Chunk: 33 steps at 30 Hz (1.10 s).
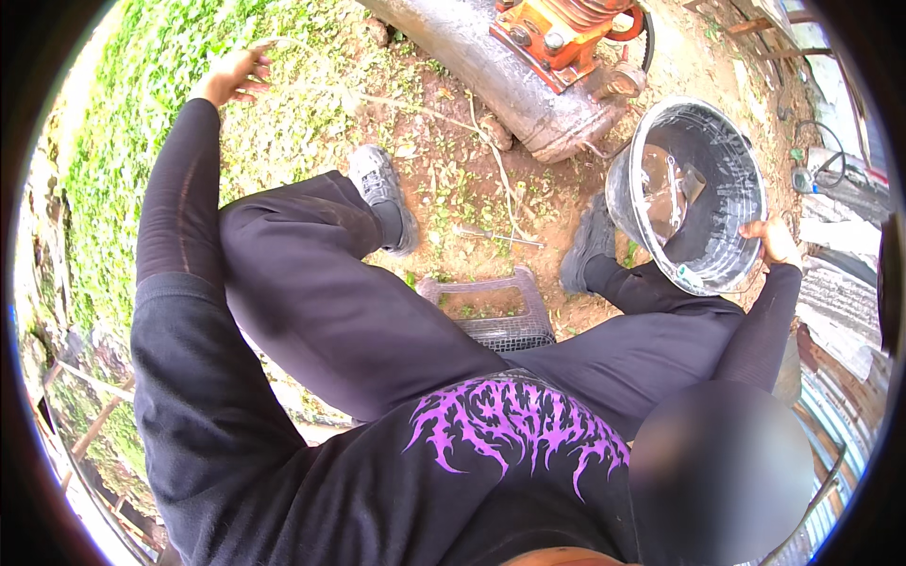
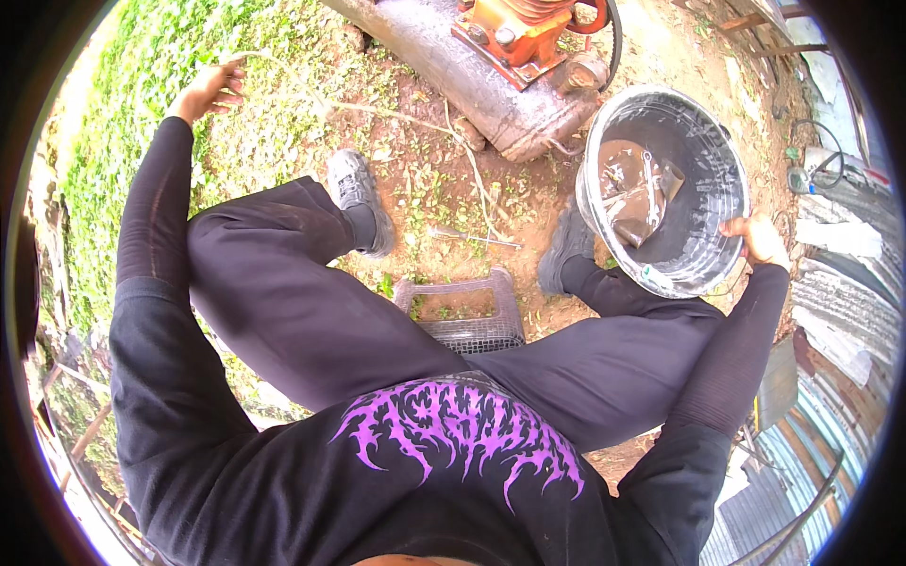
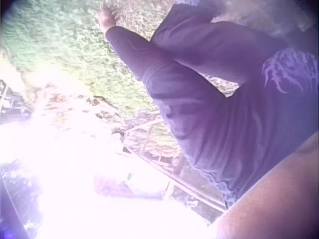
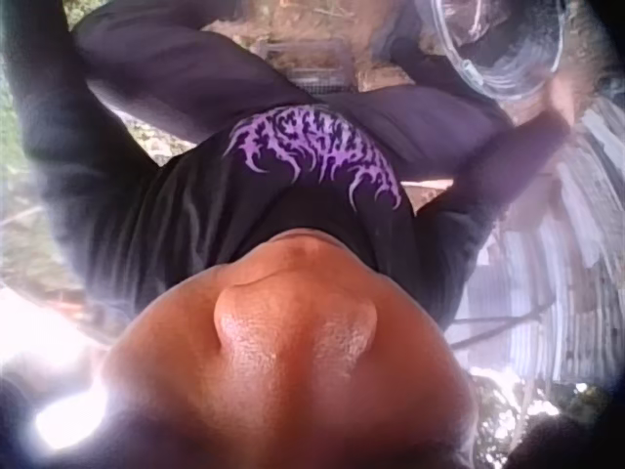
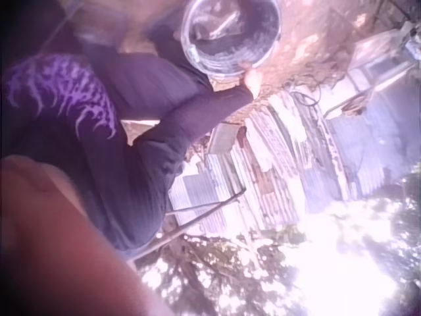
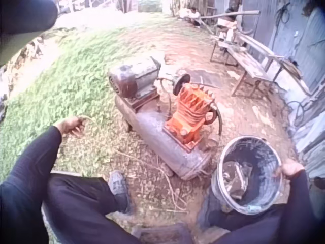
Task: The person cleans wrenches in a bucket of liquid, uses a wrench to work on the bolts of an air compressor pump, and handles small metal parts.
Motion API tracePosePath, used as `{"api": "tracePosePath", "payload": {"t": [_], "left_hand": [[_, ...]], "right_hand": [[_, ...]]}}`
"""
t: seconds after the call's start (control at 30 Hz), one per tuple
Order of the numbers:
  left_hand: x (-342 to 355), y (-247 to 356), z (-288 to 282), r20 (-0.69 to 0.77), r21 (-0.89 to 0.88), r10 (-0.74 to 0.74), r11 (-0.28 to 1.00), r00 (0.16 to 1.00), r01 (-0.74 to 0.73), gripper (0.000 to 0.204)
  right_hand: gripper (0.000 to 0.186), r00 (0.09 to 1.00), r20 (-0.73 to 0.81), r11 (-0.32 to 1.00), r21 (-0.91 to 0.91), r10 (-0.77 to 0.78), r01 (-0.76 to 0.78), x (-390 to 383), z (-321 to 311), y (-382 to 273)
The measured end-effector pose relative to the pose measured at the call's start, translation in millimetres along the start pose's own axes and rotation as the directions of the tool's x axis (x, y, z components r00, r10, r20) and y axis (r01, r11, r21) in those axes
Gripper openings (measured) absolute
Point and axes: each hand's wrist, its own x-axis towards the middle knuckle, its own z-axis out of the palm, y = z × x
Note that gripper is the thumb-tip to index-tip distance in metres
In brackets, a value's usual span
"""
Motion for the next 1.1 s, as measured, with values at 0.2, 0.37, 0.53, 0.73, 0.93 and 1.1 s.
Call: {"api": "tracePosePath", "payload": {"t": [0.2,0.37,0.53,0.73,0.93,1.1], "left_hand": [[9,-40,-8,-0.088,-0.812,-0.071,0.583,0.994,-0.03,0.056],[24,-36,-45,-0.154,0.292,-0.639,0.7,0.754,0.652,0.037],[-48,62,77,0.222,0.827,-0.111,0.547,0.969,-0.127,0.045],[-149,154,234,0.563,0.411,0.327,0.686,0.759,-0.6,0.045],[-233,205,483,-0.127,0.211,0.88,0.475,0.457,-0.855,0.062],[-231,250,510,-0.034,0.022,0.488,0.873,0.872,-0.487,0.05]], "right_hand": [[0.019,0.999,-0.007,0.964,0.261,0.048,-0.044,-3,-2,15],[0.011,0.986,0.159,0.93,0.354,0.048,-0.102,39,-2,29],[0.006,0.979,0.045,0.881,0.429,0.199,-0.198,56,-37,92],[0.011,0.973,0.093,0.793,0.566,0.212,-0.227,119,-3,104],[0.017,0.956,0.152,0.713,0.639,0.25,-0.288,169,40,104],[0.016,0.928,0.181,0.705,0.607,0.327,-0.367,166,31,125]]}}
